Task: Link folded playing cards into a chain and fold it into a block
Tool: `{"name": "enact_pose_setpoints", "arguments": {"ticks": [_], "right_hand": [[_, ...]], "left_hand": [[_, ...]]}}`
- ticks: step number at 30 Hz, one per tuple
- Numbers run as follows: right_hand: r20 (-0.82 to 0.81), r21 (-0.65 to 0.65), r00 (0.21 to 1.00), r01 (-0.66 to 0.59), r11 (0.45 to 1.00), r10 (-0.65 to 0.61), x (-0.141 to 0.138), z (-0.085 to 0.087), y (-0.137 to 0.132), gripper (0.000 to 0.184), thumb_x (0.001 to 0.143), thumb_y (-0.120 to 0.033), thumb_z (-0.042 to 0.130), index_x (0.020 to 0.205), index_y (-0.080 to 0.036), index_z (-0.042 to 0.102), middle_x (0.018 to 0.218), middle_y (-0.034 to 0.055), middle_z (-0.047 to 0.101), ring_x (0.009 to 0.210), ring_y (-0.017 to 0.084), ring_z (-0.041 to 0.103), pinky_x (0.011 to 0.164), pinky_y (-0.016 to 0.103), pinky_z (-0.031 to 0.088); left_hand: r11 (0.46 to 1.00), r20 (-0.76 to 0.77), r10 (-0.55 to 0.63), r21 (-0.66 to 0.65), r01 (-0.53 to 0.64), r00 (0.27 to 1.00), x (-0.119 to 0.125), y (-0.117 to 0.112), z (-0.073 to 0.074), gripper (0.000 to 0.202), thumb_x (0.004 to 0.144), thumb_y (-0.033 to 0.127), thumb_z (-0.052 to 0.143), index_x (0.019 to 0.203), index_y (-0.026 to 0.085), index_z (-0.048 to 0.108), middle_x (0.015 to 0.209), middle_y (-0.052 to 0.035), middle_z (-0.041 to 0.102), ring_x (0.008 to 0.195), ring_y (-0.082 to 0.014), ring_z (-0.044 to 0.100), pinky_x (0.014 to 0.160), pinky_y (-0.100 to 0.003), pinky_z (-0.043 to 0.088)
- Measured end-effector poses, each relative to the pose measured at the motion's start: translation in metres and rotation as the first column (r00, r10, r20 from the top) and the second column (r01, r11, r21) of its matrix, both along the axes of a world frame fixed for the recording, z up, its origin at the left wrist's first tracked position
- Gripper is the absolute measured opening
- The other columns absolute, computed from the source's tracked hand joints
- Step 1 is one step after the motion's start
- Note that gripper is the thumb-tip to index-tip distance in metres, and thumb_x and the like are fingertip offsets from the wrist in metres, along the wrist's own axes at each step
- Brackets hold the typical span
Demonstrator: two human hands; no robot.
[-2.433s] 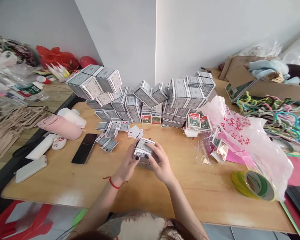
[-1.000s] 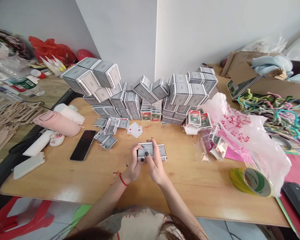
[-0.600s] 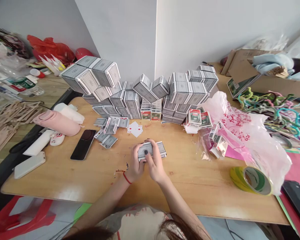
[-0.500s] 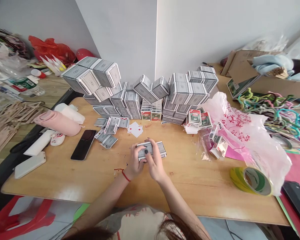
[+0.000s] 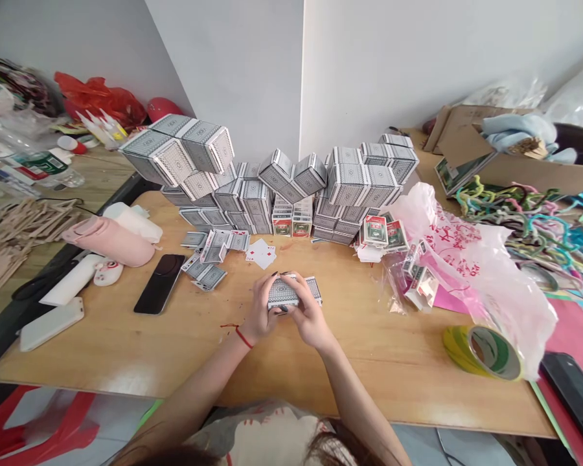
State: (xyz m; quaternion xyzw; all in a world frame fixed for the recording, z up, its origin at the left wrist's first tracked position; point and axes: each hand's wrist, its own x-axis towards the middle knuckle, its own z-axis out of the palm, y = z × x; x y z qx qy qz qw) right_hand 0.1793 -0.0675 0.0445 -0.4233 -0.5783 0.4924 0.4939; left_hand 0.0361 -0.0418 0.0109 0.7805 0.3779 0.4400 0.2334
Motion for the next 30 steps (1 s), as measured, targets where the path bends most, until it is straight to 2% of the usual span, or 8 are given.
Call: {"name": "enact_pose_setpoints", "arguments": {"ticks": [3,8,10,14,19,23,27,30], "right_hand": [[-0.053,-0.020,0.998,0.036,0.999,-0.037,-0.003,-0.002,-0.001,0.037,0.079,-0.040,0.054,0.113,-0.027,0.053,0.136,0.0057,0.032,0.126,0.026,0.029,0.101,0.042,0.029],[-0.158,-0.048,0.977,0.138,0.989,-0.144,-0.001,0.006,-0.002,0.033,0.078,-0.038,0.055,0.108,-0.026,0.051,0.132,0.0073,0.036,0.121,0.026,0.037,0.094,0.040,0.037],[-0.118,-0.022,0.983,0.136,0.990,-0.138,0.002,0.013,-0.001,0.036,0.078,-0.040,0.054,0.112,-0.026,0.050,0.130,0.0083,0.037,0.120,0.026,0.038,0.094,0.040,0.037],[0.061,0.133,0.990,0.115,0.985,-0.123,0.007,0.027,0.001,0.038,0.075,-0.042,0.058,0.109,-0.026,0.055,0.127,0.0084,0.037,0.124,0.028,0.030,0.098,0.041,0.033],[0.091,0.204,0.983,0.138,0.969,-0.159,0.007,0.025,0.001,0.035,0.076,-0.039,0.057,0.108,-0.027,0.059,0.119,0.0080,0.042,0.115,0.027,0.039,0.096,0.044,0.034],[0.026,0.148,0.970,0.237,0.960,-0.243,0.006,0.018,0.001,0.032,0.075,-0.038,0.058,0.106,-0.028,0.061,0.116,0.0072,0.045,0.112,0.026,0.041,0.093,0.043,0.036],[-0.020,0.078,0.921,0.390,0.918,-0.389,0.012,0.017,0.003,0.035,0.076,-0.037,0.056,0.109,-0.026,0.058,0.114,0.0077,0.047,0.111,0.026,0.042,0.093,0.042,0.035],[0.080,0.066,0.940,0.326,0.943,-0.331,0.019,0.025,0.004,0.041,0.078,-0.039,0.052,0.117,-0.026,0.051,0.113,0.0082,0.047,0.108,0.025,0.043,0.094,0.043,0.034]], "left_hand": [[1.000,-0.003,-0.008,-0.019,0.008,1.000,0.001,0.001,0.009,0.062,0.083,0.055,0.024,0.134,0.020,0.022,0.124,-0.0157,0.037,0.112,-0.0273,0.038,0.094,-0.045,0.031],[0.989,0.039,-0.034,-0.142,0.040,0.999,-0.001,-0.002,0.025,0.080,0.078,0.056,0.039,0.138,0.017,0.003,0.135,-0.0190,0.027,0.123,-0.0300,0.029,0.098,-0.047,0.027],[0.987,0.016,-0.026,-0.156,0.028,1.000,-0.003,-0.005,0.028,0.077,0.079,0.055,0.038,0.138,0.018,0.005,0.134,-0.0185,0.029,0.121,-0.0299,0.030,0.097,-0.047,0.028],[0.987,-0.067,-0.064,-0.149,0.054,0.996,-0.003,-0.012,0.035,0.065,0.084,0.049,0.029,0.138,0.018,0.009,0.127,-0.0174,0.034,0.115,-0.0280,0.035,0.094,-0.046,0.032],[0.991,-0.123,-0.088,-0.116,0.074,0.989,0.000,-0.012,0.047,0.062,0.086,0.041,0.030,0.138,0.017,0.006,0.124,-0.0178,0.037,0.111,-0.0269,0.038,0.093,-0.046,0.033],[0.984,-0.128,-0.126,-0.142,0.108,0.984,-0.001,-0.010,0.056,0.061,0.085,0.036,0.037,0.138,0.020,0.011,0.131,-0.0163,0.033,0.119,-0.0274,0.033,0.097,-0.046,0.030],[0.974,-0.091,-0.100,-0.211,0.079,0.991,-0.009,-0.011,0.058,0.064,0.079,0.037,0.051,0.135,0.024,0.023,0.134,-0.0128,0.033,0.123,-0.0272,0.032,0.099,-0.046,0.030],[0.965,-0.007,-0.062,-0.255,0.058,0.998,-0.016,-0.012,0.056,0.052,0.077,0.035,0.055,0.126,0.026,0.039,0.126,-0.0096,0.043,0.117,-0.0243,0.040,0.097,-0.042,0.035]]}}
